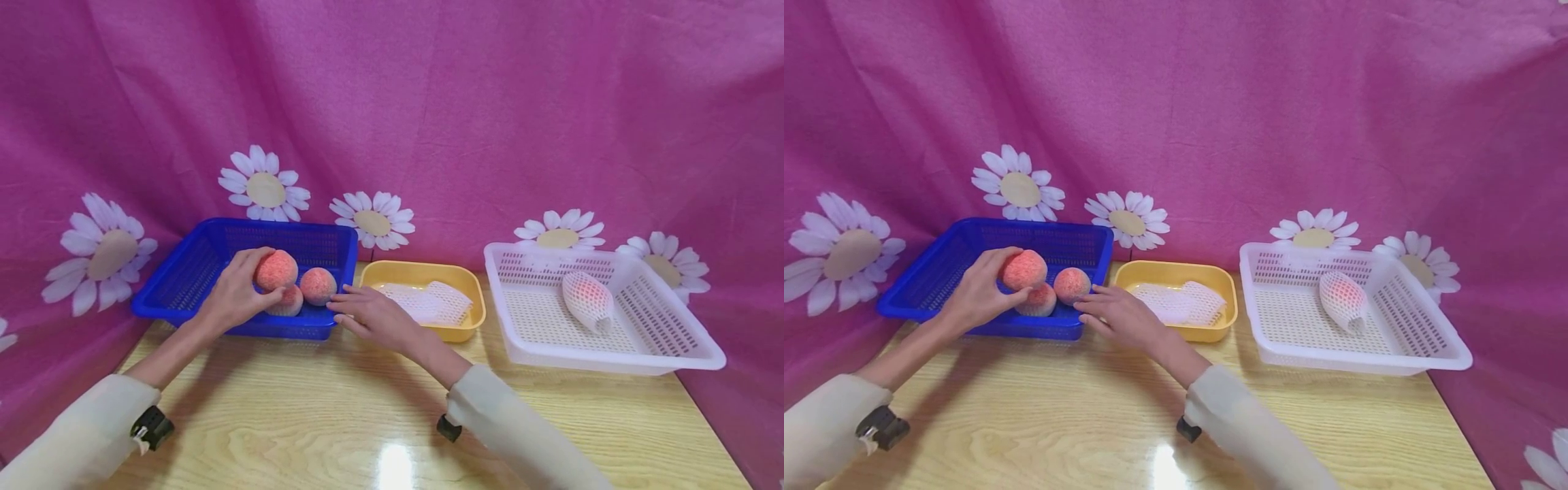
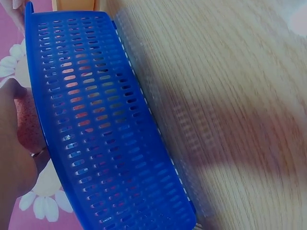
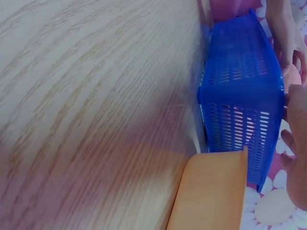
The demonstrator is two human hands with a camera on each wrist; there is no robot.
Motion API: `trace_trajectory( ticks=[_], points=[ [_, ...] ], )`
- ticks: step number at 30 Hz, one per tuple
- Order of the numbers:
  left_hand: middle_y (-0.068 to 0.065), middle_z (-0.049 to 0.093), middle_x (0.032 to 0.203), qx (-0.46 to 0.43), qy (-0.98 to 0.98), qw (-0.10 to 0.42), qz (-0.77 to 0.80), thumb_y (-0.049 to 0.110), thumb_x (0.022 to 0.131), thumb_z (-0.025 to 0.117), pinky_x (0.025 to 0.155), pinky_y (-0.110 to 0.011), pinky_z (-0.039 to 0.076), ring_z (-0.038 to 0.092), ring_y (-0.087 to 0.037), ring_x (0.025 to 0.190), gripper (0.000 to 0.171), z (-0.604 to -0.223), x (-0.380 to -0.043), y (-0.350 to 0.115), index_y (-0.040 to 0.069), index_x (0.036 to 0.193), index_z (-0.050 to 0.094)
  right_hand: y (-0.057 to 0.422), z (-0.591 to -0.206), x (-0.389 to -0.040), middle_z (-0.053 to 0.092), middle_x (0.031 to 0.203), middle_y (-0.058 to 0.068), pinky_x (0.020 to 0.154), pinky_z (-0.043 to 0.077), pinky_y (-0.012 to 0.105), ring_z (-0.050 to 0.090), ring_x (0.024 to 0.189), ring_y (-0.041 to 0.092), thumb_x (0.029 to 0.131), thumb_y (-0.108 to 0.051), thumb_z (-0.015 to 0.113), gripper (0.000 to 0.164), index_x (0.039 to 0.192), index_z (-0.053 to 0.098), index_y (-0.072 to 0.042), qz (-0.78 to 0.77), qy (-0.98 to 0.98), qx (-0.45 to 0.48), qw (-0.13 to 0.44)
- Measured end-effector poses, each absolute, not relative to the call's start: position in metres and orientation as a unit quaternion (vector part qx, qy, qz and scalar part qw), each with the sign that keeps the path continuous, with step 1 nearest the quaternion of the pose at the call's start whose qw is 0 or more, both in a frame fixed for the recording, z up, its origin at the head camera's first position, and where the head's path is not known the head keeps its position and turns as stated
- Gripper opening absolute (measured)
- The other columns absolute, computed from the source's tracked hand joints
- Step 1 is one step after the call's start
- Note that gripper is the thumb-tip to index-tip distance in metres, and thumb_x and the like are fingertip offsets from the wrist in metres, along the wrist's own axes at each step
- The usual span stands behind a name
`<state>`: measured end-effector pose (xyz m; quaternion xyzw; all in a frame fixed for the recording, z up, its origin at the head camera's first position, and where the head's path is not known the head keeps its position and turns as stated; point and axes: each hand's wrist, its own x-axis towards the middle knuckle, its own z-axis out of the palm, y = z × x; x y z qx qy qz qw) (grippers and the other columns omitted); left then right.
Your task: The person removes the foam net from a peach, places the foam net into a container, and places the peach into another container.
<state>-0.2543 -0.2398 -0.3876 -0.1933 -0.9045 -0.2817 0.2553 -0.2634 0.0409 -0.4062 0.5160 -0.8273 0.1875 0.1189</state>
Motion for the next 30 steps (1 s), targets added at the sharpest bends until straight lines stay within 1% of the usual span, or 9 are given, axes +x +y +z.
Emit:
trace_trajectory(
  ticks=[3,9,16,21,24,27,30],
  points=[
    [-0.019,0.049,0.115,-0.188,-0.907,0.253,-0.280,0.021,0.065,0.081,0.083,-0.051,0.040,0.046,-0.034,0.106,0.067,-0.388,-0.254,-0.241,0.004,0.122,0.050,0.036,-0.408,-0.264,0.055,0.127,0.004,0.106,0.025,0.034,0.035,0.128,0.019,0.098,-0.031,0.044,0.036,0.124,0.059,-0.011,0.185,-0.820,0.528,0.120],
    [-0.019,0.049,0.115,-0.184,-0.911,0.248,-0.273,0.021,0.066,0.079,0.083,-0.052,0.040,0.046,-0.035,0.106,0.066,-0.389,-0.257,-0.243,0.004,0.122,0.050,0.031,-0.411,-0.261,0.055,0.126,0.002,0.106,0.025,0.034,0.034,0.129,0.017,0.097,-0.029,0.045,0.036,0.125,0.059,-0.012,0.181,-0.814,0.538,0.126],
    [-0.018,0.050,0.116,-0.169,-0.917,0.239,-0.270,0.026,0.068,0.077,0.082,-0.052,0.040,0.046,-0.034,0.107,0.064,-0.389,-0.260,-0.247,0.006,0.123,0.050,0.028,-0.412,-0.262,0.057,0.125,0.005,0.106,0.023,0.039,0.039,0.127,0.025,0.097,-0.025,0.046,0.035,0.125,0.058,-0.008,0.178,-0.804,0.554,0.122],
    [-0.019,0.050,0.114,-0.152,-0.925,0.229,-0.263,0.027,0.068,0.077,0.079,-0.053,0.041,0.047,-0.034,0.105,0.064,-0.389,-0.262,-0.253,0.006,0.122,0.049,0.027,-0.412,-0.262,0.055,0.127,0.001,0.106,0.024,0.037,0.038,0.127,0.023,0.097,-0.026,0.047,0.036,0.127,0.056,-0.009,0.174,-0.804,0.556,0.122],
    [-0.021,0.050,0.113,-0.147,-0.930,0.220,-0.256,0.025,0.068,0.076,0.079,-0.053,0.041,0.047,-0.036,0.104,0.063,-0.389,-0.265,-0.257,0.004,0.122,0.049,0.027,-0.411,-0.262,0.055,0.127,0.001,0.106,0.024,0.037,0.039,0.126,0.024,0.097,-0.025,0.047,0.036,0.127,0.056,-0.009,0.174,-0.798,0.563,0.124],
    [-0.023,0.049,0.113,-0.138,-0.936,0.205,-0.250,0.025,0.069,0.075,0.079,-0.054,0.041,0.047,-0.038,0.104,0.062,-0.389,-0.266,-0.262,0.003,0.122,0.049,0.026,-0.411,-0.263,0.055,0.127,0.003,0.107,0.022,0.036,0.039,0.126,0.026,0.096,-0.024,0.048,0.036,0.127,0.056,-0.008,0.165,-0.790,0.575,0.132],
    [-0.025,0.048,0.113,-0.121,-0.943,0.188,-0.245,0.026,0.070,0.074,0.077,-0.055,0.041,0.047,-0.040,0.103,0.062,-0.389,-0.266,-0.266,0.003,0.121,0.048,0.026,-0.412,-0.263,0.054,0.127,0.004,0.108,0.018,0.033,0.039,0.126,0.027,0.097,-0.025,0.047,0.036,0.128,0.055,-0.009,0.154,-0.788,0.580,0.140]
  ],
)
